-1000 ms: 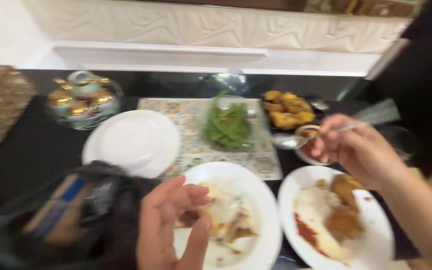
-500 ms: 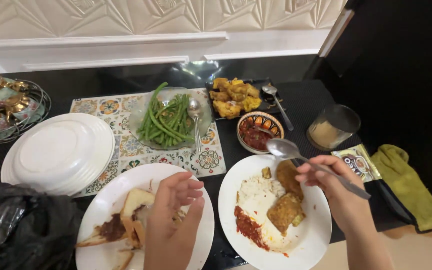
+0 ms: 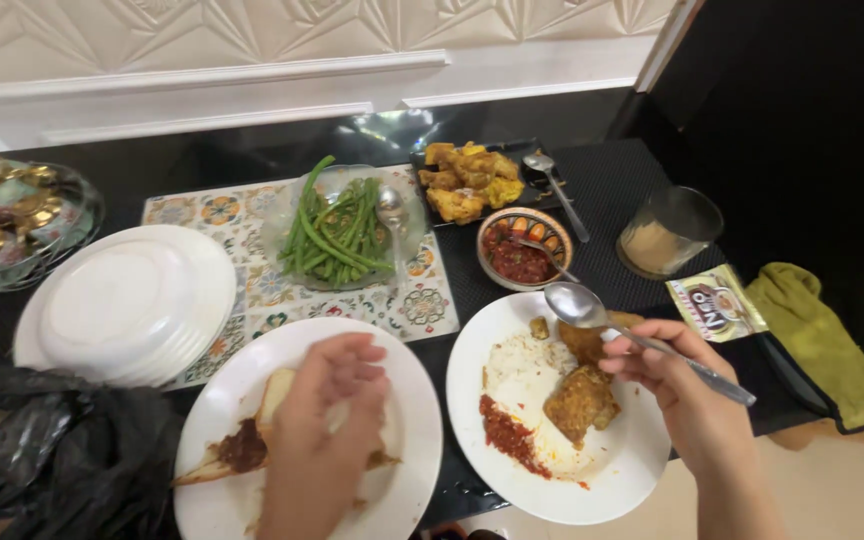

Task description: Clear food scraps, bottles, and dishes from a table into a trash bag.

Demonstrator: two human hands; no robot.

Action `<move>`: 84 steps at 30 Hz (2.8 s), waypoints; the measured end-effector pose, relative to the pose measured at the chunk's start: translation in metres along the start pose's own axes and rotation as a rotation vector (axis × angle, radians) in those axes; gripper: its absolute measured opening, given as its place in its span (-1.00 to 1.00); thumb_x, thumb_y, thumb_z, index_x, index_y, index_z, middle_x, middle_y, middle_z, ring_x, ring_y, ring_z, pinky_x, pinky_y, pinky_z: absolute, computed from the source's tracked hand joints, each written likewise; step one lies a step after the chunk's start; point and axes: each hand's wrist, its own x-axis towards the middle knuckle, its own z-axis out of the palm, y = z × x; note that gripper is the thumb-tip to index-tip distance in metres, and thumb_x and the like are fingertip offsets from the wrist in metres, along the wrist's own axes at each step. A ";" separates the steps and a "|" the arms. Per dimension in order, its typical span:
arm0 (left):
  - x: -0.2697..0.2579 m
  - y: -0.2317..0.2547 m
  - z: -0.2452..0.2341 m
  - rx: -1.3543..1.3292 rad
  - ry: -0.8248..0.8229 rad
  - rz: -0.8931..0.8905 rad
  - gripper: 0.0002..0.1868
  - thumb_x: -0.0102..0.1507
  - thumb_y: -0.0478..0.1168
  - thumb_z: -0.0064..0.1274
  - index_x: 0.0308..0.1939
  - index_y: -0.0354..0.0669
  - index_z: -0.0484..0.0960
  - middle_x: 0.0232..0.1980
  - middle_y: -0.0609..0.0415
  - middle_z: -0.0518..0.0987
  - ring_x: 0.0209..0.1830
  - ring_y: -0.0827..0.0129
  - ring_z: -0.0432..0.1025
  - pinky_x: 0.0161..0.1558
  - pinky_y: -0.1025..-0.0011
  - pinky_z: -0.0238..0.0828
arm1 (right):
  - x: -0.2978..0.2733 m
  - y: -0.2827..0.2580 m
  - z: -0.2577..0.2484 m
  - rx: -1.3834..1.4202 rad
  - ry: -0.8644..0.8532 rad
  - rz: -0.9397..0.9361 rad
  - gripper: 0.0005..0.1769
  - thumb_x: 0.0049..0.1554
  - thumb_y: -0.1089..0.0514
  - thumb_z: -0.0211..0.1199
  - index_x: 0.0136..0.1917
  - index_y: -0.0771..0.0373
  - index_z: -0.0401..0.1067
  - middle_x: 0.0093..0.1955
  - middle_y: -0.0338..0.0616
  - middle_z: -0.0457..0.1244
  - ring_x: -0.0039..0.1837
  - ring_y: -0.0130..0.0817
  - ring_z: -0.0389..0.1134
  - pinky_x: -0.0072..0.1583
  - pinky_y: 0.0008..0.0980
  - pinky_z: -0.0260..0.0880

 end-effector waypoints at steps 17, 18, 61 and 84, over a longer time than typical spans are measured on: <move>-0.057 -0.020 -0.099 -0.123 0.278 -0.070 -0.65 0.26 -0.45 0.06 0.14 -0.33 0.51 0.05 0.01 0.62 0.07 0.43 0.50 0.10 0.47 0.42 | -0.018 -0.008 0.107 -0.269 -0.253 0.101 -0.74 0.23 0.19 0.13 0.10 0.43 0.41 0.07 0.15 0.45 0.14 -0.14 0.48 0.18 -0.16 0.41; -0.060 -0.010 -0.102 -0.124 0.284 -0.069 -0.65 0.26 -0.45 0.06 0.14 -0.33 0.51 0.05 0.01 0.62 0.07 0.43 0.50 0.10 0.47 0.42 | -0.011 -0.005 0.110 -0.271 -0.259 0.099 -0.74 0.23 0.19 0.13 0.10 0.43 0.41 0.07 0.15 0.45 0.14 -0.14 0.48 0.18 -0.16 0.41; -0.027 0.053 -0.345 0.454 0.318 -0.555 -0.54 0.21 -0.10 0.19 0.18 -0.09 0.62 -0.07 0.07 0.67 -0.11 0.38 0.45 -0.15 0.34 0.36 | 0.056 -0.109 0.320 -0.401 -0.515 -0.134 -0.79 0.30 0.17 0.14 0.21 0.18 0.32 -0.28 -0.28 0.22 -0.42 -0.61 0.08 -0.42 -0.51 -0.02; 0.008 0.023 -0.392 0.043 0.222 -0.276 -0.80 0.16 -0.39 0.18 -0.12 -0.20 0.69 -0.19 0.08 0.74 -0.25 0.42 0.62 -0.18 0.37 0.61 | -0.009 -0.079 0.410 -1.082 -0.558 -0.690 -0.74 0.23 0.19 0.14 0.15 0.30 0.45 -0.07 0.08 0.35 -0.08 -0.01 0.42 -0.04 -0.09 0.41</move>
